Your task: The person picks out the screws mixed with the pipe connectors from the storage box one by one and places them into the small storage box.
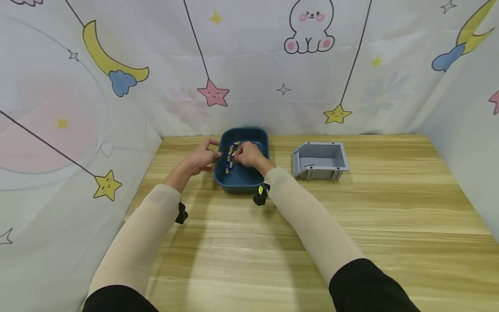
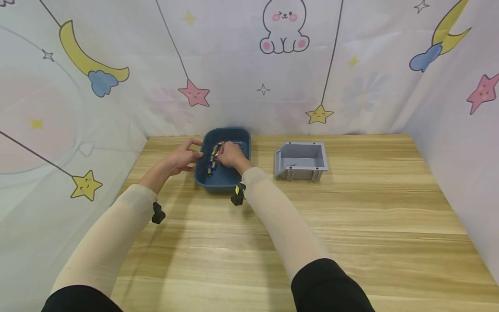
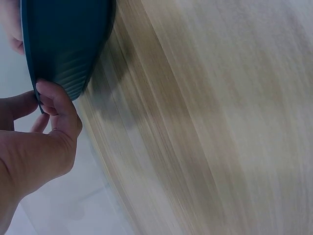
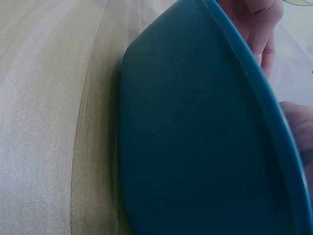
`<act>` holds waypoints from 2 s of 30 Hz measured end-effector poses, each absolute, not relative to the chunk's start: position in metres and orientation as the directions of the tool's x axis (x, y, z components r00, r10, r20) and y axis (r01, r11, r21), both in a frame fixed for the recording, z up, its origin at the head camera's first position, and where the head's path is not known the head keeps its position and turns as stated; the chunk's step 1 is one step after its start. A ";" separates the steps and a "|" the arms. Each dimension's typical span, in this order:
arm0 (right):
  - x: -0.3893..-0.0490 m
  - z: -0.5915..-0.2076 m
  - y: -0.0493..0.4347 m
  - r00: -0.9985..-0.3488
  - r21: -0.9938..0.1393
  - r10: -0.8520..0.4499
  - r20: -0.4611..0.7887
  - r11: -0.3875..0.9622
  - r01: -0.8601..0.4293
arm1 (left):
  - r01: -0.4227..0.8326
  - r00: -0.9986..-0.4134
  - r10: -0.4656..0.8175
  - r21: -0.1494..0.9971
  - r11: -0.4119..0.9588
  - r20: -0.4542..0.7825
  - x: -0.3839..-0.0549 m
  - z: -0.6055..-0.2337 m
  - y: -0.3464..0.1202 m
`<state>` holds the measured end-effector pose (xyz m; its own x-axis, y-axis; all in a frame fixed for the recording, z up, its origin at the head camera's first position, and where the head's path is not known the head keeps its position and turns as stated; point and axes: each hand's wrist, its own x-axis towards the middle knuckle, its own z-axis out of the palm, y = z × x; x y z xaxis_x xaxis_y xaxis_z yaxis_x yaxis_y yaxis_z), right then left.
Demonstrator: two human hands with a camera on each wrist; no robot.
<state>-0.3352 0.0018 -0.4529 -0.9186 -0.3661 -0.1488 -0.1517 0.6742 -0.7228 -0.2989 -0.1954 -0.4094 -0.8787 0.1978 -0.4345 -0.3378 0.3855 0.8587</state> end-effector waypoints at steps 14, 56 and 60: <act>-0.336 -0.454 -0.001 -0.933 -0.743 -0.339 -0.122 0.655 -0.140 | -0.332 -0.879 0.201 0.858 0.393 -0.433 -0.300 -0.410 -0.197; -0.328 -0.427 0.006 -0.872 -0.749 -0.489 0.028 0.567 -0.343 | -0.339 -0.882 0.177 0.850 0.404 -0.436 -0.303 -0.412 -0.192; -0.326 -0.423 0.011 -0.858 -0.752 -0.513 0.026 0.555 -0.355 | -0.335 -0.881 0.180 0.847 0.413 -0.437 -0.302 -0.409 -0.193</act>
